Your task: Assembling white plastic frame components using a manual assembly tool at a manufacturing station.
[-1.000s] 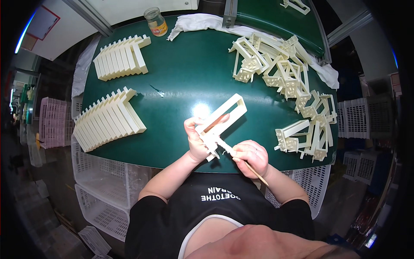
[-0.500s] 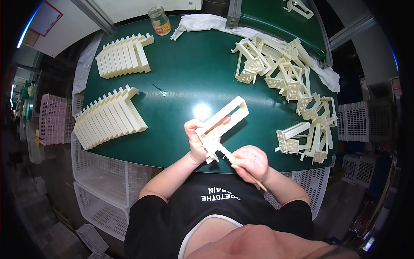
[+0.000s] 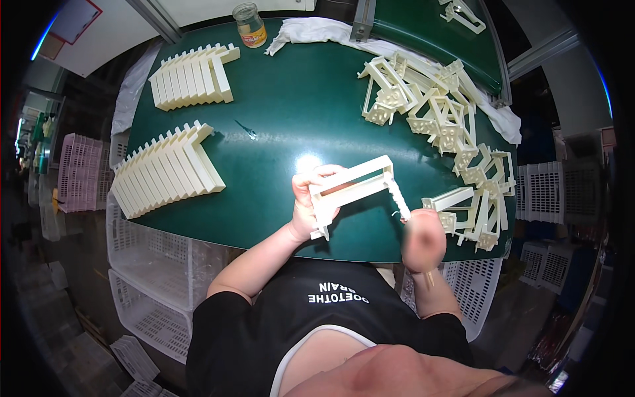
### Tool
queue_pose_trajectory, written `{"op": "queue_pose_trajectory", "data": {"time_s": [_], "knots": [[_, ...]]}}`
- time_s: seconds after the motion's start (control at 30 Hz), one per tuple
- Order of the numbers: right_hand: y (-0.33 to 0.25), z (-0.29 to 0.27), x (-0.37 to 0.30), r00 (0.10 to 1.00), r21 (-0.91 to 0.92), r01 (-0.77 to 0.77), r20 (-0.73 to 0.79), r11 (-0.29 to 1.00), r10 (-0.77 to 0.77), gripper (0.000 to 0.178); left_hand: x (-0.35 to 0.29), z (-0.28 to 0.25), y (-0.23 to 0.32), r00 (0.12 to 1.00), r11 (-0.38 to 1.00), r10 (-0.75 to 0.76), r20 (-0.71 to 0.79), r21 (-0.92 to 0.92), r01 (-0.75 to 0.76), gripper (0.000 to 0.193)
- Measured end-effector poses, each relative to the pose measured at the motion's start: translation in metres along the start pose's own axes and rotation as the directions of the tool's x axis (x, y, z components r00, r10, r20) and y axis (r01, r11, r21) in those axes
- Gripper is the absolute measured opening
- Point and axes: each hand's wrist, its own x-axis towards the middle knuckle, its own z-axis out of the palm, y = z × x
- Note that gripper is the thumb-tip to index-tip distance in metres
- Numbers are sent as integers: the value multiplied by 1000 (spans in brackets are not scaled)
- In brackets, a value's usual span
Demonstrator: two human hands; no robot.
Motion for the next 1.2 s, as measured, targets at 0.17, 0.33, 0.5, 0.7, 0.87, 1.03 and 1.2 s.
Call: {"op": "queue_pose_trajectory", "data": {"time_s": [0.17,0.33,0.5,0.7,0.87,1.03,1.2], "knots": [[-9,-3,6,993,-28,120,19,992,-119,14,-4,6,9,981,969,-178,-82,-189,160,57],[-23,-2,13,987,-27,150,66,988,-148,13,-1,5,8,982,974,-183,-53,-147,173,58],[-20,14,8,976,102,56,205,993,-76,11,-6,7,7,997,997,-73,-23,35,74,62],[-9,17,-12,981,262,-145,165,954,104,43,-6,0,3,995,957,80,55,275,-92,64],[-2,26,6,986,162,0,162,987,-26,55,-3,-2,0,979,948,186,85,247,-201,60],[-3,27,3,952,242,114,251,964,-175,40,-8,0,1,992,977,120,36,175,-124,60],[4,31,2,954,301,-91,301,949,-4,31,-9,-5,10,987,917,50,150,385,-105,56]]}}
